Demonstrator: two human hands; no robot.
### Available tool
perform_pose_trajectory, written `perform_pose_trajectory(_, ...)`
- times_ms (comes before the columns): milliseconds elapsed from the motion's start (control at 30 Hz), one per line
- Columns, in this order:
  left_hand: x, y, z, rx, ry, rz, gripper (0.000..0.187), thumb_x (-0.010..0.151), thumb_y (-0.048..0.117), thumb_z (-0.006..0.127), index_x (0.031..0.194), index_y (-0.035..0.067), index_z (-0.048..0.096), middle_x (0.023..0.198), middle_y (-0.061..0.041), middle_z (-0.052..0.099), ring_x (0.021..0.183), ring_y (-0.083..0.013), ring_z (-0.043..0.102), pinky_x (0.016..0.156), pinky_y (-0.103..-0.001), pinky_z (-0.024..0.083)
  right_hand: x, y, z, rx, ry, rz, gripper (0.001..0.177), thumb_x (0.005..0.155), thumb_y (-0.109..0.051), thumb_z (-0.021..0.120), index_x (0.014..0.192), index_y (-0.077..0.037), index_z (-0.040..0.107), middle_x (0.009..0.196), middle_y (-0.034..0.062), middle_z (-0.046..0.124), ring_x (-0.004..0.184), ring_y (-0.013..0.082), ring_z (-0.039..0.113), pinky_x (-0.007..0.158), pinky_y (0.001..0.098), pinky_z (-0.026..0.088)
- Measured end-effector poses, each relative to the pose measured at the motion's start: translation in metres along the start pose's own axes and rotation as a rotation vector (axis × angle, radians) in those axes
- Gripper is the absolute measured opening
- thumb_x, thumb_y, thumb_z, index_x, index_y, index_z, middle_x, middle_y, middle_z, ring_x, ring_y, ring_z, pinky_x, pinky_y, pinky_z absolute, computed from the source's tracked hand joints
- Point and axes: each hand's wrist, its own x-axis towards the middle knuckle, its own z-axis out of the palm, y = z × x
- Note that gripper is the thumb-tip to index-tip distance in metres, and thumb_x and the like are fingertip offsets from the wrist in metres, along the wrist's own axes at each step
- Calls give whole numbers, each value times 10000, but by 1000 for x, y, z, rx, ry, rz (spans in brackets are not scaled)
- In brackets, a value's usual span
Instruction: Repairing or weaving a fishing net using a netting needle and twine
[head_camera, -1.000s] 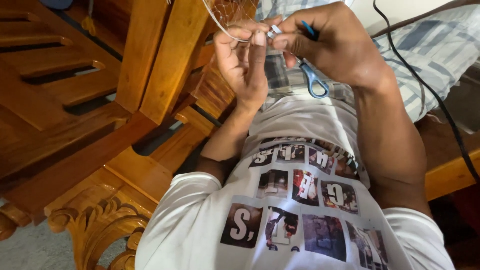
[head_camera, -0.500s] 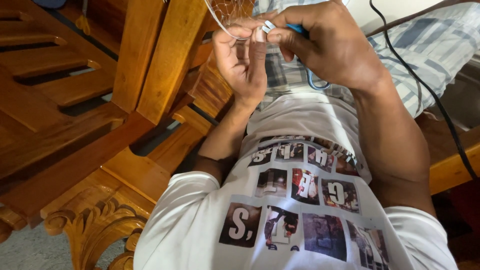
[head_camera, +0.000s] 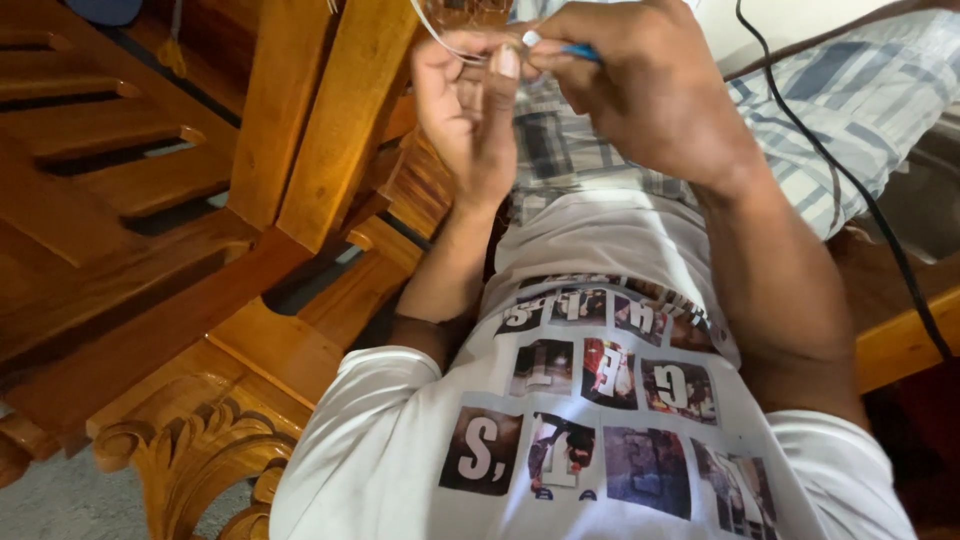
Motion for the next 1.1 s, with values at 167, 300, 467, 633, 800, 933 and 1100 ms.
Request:
perform_pose_trajectory(167, 20, 25, 4, -357, -41, -104, 116, 959, 57, 569, 1052, 60, 499, 1019, -92, 570, 942, -244, 628, 909, -373, 546, -26, 13, 9, 258, 2, 212, 160, 1087, -51, 502, 992, 55, 576, 837, 127, 589, 716, 184, 557, 646, 279, 451)
perform_pose_trajectory(300, 25, 27, -6, -500, -66, -206, 119, 931, 14, 555, 1020, 66, 494, 1067, -84, 542, 1012, -275, 653, 910, -349, 493, -48, 22, 37, 149, -129, 487, 172, 1053, -75, 445, 1021, -28, 607, 772, 83, 639, 564, 140, 596, 417, 244, 474)
perform_pose_trajectory(467, 31, 34, -8, -528, -80, -183, 90, 932, 21, 515, 1010, 62, 534, 1107, -74, 578, 1153, -264, 589, 1003, -360, 453, -44, 35, 73, -245, -381, 484, 236, 875, 3, 517, 1020, -106, 668, 811, 106, 703, 605, 249, 668, 424, 351, 521)
perform_pose_trajectory(633, 34, 30, -15, -617, -84, -203, 130, 896, -9, 502, 994, 57, 558, 1113, -106, 594, 1165, -303, 587, 1038, -401, 456, -53, 48, 97, -216, -569, 488, 267, 937, -216, 484, 1106, -230, 690, 1138, -12, 682, 1016, 277, 576, 624, 416, 506)
perform_pose_trajectory(800, 35, 24, -23, -612, -55, -226, 120, 867, 9, 523, 952, 85, 560, 1051, -69, 600, 1020, -235, 614, 911, -346, 453, -55, 66, 126, -500, -867, 495, 363, 844, -53, 570, 1145, -226, 674, 1183, 44, 592, 1102, 340, 547, 657, 456, 552)
perform_pose_trajectory(933, 34, 29, -23, -604, -56, -250, 121, 853, 24, 531, 948, 99, 544, 1020, -66, 551, 983, -240, 573, 883, -361, 409, -46, 54, 116, -406, -872, 699, 247, 943, -144, 486, 1088, -181, 683, 1258, 29, 572, 912, 303, 636, 580, 404, 530)
perform_pose_trajectory(1100, 32, 26, -24, -643, -70, -297, 124, 835, 21, 505, 929, 101, 520, 985, -53, 540, 918, -215, 564, 870, -321, 429, -54, 63, 120, -490, -851, 550, 266, 932, -197, 476, 1096, -130, 674, 1172, 75, 588, 992, 322, 596, 610, 461, 544)
